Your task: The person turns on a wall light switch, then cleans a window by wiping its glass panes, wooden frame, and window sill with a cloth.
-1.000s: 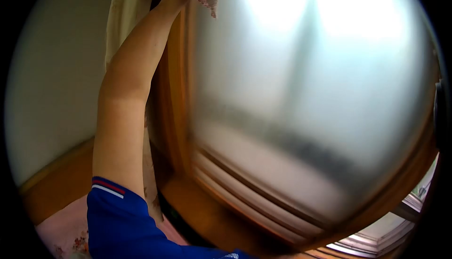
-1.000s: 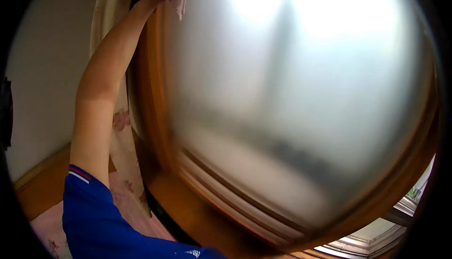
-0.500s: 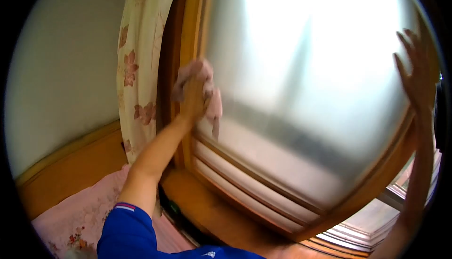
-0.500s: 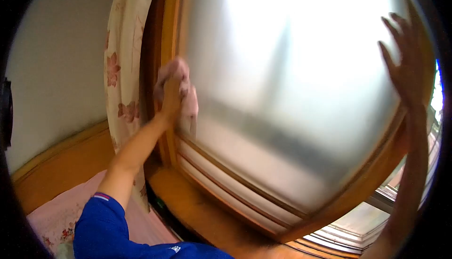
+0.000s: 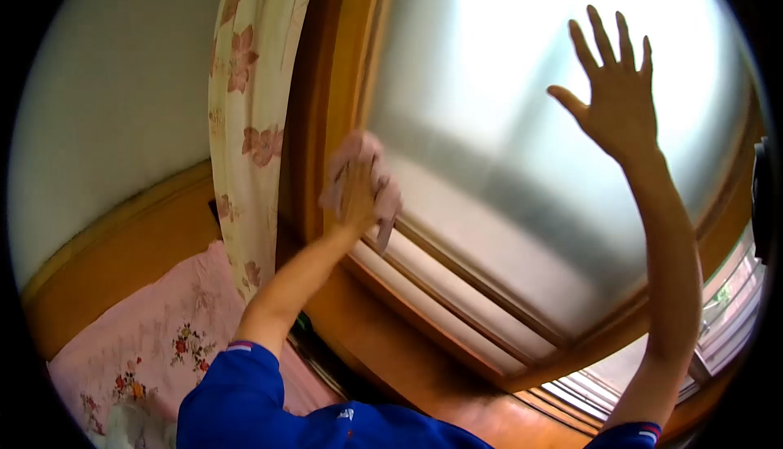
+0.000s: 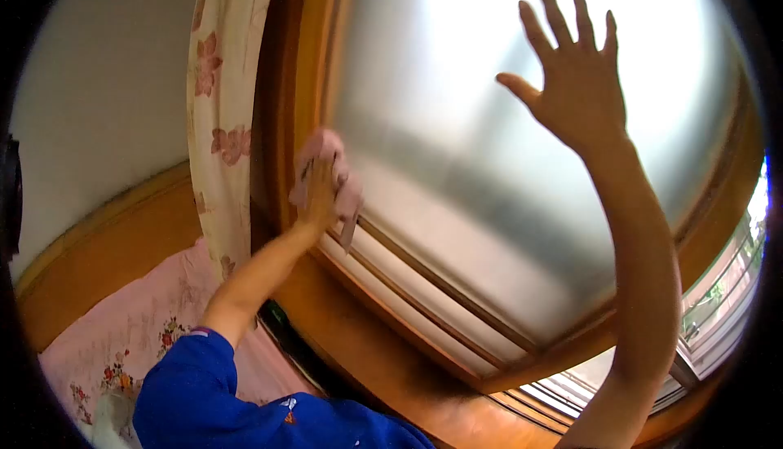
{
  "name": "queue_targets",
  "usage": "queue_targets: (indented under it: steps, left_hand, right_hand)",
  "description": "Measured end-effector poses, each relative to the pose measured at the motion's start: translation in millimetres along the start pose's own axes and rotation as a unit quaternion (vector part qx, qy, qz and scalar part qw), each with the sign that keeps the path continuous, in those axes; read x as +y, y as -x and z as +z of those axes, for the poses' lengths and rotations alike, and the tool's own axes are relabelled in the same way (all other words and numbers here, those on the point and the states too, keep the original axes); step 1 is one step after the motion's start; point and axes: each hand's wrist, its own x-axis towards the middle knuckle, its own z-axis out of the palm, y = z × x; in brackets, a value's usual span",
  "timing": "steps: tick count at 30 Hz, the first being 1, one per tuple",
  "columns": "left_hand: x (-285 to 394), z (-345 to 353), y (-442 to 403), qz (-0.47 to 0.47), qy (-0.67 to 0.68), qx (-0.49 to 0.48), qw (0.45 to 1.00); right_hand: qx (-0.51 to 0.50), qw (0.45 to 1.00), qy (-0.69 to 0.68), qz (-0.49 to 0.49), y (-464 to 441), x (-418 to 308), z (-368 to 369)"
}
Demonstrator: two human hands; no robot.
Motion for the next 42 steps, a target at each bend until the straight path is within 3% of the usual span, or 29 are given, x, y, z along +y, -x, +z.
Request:
queue_targets:
  steps: [1,2,4,6,7,9,12,14,15,16,18,20,22,23,27,29,31,33,35,38,42]
  left_hand:
    - [3.6,0.0,-27.7,0.031,0.015,0.028,0.999]
    - [4.3,1.0,-57.4,0.053,0.036,0.042,0.997]
    - [-1.7,2.9,-117.8,0.078,0.106,0.009,0.991]
    - [1.9,-5.5,-160.9,0.114,0.145,-0.024,0.983]
    - [0.2,0.7,-157.1,0.105,0.145,-0.029,0.983]
    - [-1.5,7.5,-143.9,0.105,0.081,0.05,0.99]
    - [8.7,-3.1,-63.3,0.016,0.197,-0.041,0.979]
    - [-16.0,11.3,7.9,0.004,0.113,-0.036,0.993]
    - [-18.2,7.4,36.0,-0.032,0.076,-0.089,0.993]
    - [-19.9,9.6,56.2,-0.076,0.15,-0.078,0.983]
    - [-8.0,-1.4,43.4,-0.07,0.15,-0.066,0.984]
    - [17.4,-16.1,20.8,-0.079,0.133,-0.051,0.987]
    - [28.0,-21.0,-15.3,-0.072,0.125,-0.031,0.989]
    - [29.8,-20.5,-34.5,-0.063,0.122,-0.021,0.99]
    - [20.8,-4.3,-135.3,0.013,0.278,-0.015,0.961]
    - [-2.9,21.7,-203.0,0.044,0.334,-0.057,0.94]
    - [-1.9,15.9,-289.5,0.138,0.271,-0.05,0.951]
    - [11.4,4.5,-368.1,0.211,0.112,0.054,0.97]
    - [4.6,26.0,-416.5,0.201,0.044,0.109,0.972]
    - [16.0,29.1,-428.9,0.194,0.026,0.173,0.965]
    - [25.3,7.9,-356.8,0.206,0.094,0.143,0.964]
  right_hand:
    - [-0.022,0.999,0.039,0.007,1.0,-2.8,0.3]
    - [0.084,0.996,-0.025,-0.032,-2.6,3.7,22.8]
    - [0.193,0.977,-0.059,-0.065,-7.8,9.0,37.7]
    - [0.247,0.963,-0.072,-0.082,-4.9,7.6,46.6]
    - [0.242,0.965,-0.07,-0.08,-4.4,7.9,49.2]
    - [0.255,0.961,-0.068,-0.085,-3.9,9.5,54.1]
    - [0.261,0.96,-0.072,-0.075,6.1,14.2,60.8]
    - [0.251,0.963,-0.067,-0.076,4.7,14.3,57.9]
    - [0.234,0.967,-0.065,-0.071,3.7,12.2,54.1]
    - [0.201,0.976,-0.052,-0.071,1.2,11.0,51.1]
    - [0.159,0.985,-0.039,-0.061,-2.1,7.4,43.6]
    - [0.106,0.993,-0.024,-0.053,-2.4,5.2,35.5]
    - [-0.008,1.0,0.022,-0.014,-5.8,-3.5,12.0]
    - [0.021,0.999,-0.014,-0.02,-4.5,-2.0,14.3]
    - [-0.019,0.999,-0.049,-0.006,-6.8,-6.0,-6.1]
    - [-0.013,0.998,-0.057,-0.009,-6.6,-5.2,-5.6]
    - [-0.006,0.998,-0.065,-0.016,-6.8,-4.2,-8.0]
    - [-0.003,0.997,-0.069,-0.021,-7.6,-3.2,-7.3]
    - [-0.005,0.998,-0.066,-0.022,-9.6,-3.9,-7.2]
    - [-0.005,0.997,-0.074,-0.017,-10.1,-4.4,-6.5]
    - [0.011,0.996,-0.086,-0.022,-9.2,-2.9,-3.1]
